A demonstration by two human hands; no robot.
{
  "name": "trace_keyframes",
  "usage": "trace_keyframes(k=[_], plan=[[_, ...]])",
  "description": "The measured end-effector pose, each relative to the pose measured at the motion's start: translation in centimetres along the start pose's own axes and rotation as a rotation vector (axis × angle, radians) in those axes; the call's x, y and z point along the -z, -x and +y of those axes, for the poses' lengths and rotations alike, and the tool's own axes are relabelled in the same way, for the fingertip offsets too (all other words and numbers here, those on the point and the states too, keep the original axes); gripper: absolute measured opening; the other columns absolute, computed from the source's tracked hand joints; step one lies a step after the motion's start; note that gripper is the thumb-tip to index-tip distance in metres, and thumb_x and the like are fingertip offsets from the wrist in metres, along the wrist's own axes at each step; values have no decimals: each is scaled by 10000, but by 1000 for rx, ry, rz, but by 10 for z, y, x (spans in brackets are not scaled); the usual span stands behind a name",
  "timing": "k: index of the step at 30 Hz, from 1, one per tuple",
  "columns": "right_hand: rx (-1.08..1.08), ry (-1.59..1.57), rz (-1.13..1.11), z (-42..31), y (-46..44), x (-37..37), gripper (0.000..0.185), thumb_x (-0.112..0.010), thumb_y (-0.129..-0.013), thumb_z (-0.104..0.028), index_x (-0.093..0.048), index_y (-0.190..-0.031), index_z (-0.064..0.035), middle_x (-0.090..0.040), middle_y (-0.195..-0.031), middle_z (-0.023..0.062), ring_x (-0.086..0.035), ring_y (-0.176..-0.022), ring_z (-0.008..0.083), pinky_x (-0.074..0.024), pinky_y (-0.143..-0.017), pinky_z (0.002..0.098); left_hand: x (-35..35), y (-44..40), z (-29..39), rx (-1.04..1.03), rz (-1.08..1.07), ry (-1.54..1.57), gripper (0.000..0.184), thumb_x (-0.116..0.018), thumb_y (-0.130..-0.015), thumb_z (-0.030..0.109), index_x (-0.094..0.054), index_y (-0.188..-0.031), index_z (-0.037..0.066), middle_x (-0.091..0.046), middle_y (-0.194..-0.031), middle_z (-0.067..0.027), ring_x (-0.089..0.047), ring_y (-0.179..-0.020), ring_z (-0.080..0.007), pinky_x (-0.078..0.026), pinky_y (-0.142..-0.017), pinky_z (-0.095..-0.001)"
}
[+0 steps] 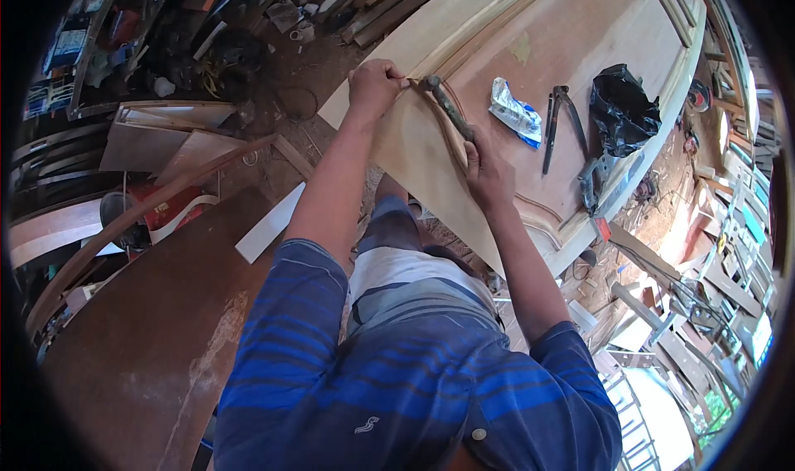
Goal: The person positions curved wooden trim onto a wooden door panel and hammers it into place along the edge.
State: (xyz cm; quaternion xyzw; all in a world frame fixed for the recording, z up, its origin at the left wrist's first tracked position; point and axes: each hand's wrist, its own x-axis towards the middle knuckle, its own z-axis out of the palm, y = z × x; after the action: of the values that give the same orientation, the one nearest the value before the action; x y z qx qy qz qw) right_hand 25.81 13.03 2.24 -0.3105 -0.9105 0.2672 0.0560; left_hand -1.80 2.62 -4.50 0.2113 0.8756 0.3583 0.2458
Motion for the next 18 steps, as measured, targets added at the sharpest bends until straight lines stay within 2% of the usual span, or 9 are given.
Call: trace_keyframes(k=[1,3,4,6,9,10,12,16,18], plan=[[-20,-35,0,-1,0,2,425,-621,-1120,-285,-607,-1541,-225,-789,-1112,207,-780,-941,420,-603,-750,514,0,0,0,-44,27,-24,194,-957,-785,220,-828,-865,99,-806,-876,-81,-763,-861,-240,-520,-911,-408],[46,-161,141,-8,4,7,418,-622,-1118,-284,-613,-1532,-221,-789,-1103,201,-775,-919,424,-600,-739,521,1,0,0,-125,82,-73,188,-953,-791,154,-837,-901,56,-812,-846,-106,-776,-775,-205,-602,-760,-367],[74,-222,209,-10,7,7,415,-623,-1118,-284,-616,-1527,-219,-789,-1098,199,-772,-908,425,-598,-734,525,2,2,0,-111,73,-62,184,-954,-790,154,-837,-895,59,-810,-842,-105,-776,-773,-205,-602,-758,-368],[43,-196,183,-6,7,1,419,-624,-1119,-280,-613,-1533,-214,-790,-1099,201,-774,-918,428,-602,-742,518,4,3,3,-88,52,-36,176,-955,-788,153,-837,-885,66,-808,-834,-102,-775,-769,-206,-601,-754,-368],[-42,-79,56,-2,4,2,423,-628,-1115,-262,-614,-1533,-192,-789,-1102,207,-774,-933,434,-606,-758,508,4,1,1,-15,-10,20,190,-951,-795,261,-826,-851,128,-804,-889,-64,-752,-927,-261,-457,-993,-420],[-78,-29,-5,-2,1,3,424,-630,-1114,-254,-615,-1531,-183,-788,-1103,210,-774,-938,437,-607,-763,505,4,-1,2,-55,19,-4,183,-954,-791,223,-830,-860,107,-804,-868,-78,-757,-873,-242,-502,-911,-399],[-1,-124,127,-7,4,8,428,-639,-1107,-251,-615,-1529,-183,-787,-1115,207,-771,-942,442,-609,-768,512,2,2,1,-124,70,-54,177,-959,-782,148,-837,-879,64,-806,-827,-106,-769,-766,-205,-593,-747,-356],[74,-218,250,-3,14,-1,438,-649,-1100,-255,-614,-1532,-190,-782,-1140,210,-767,-942,446,-608,-767,528,1,4,1,-84,52,-7,171,-957,-789,148,-838,-880,66,-808,-845,-104,-764,-764,-212,-590,-742,-359],[38,-97,141,0,8,-4,436,-641,-1105,-245,-611,-1536,-189,-779,-1141,225,-767,-939,450,-605,-759,528,3,2,2,-83,45,-33,170,-955,-791,151,-839,-882,68,-810,-854,-101,-765,-762,-222,-590,-739,-365]])
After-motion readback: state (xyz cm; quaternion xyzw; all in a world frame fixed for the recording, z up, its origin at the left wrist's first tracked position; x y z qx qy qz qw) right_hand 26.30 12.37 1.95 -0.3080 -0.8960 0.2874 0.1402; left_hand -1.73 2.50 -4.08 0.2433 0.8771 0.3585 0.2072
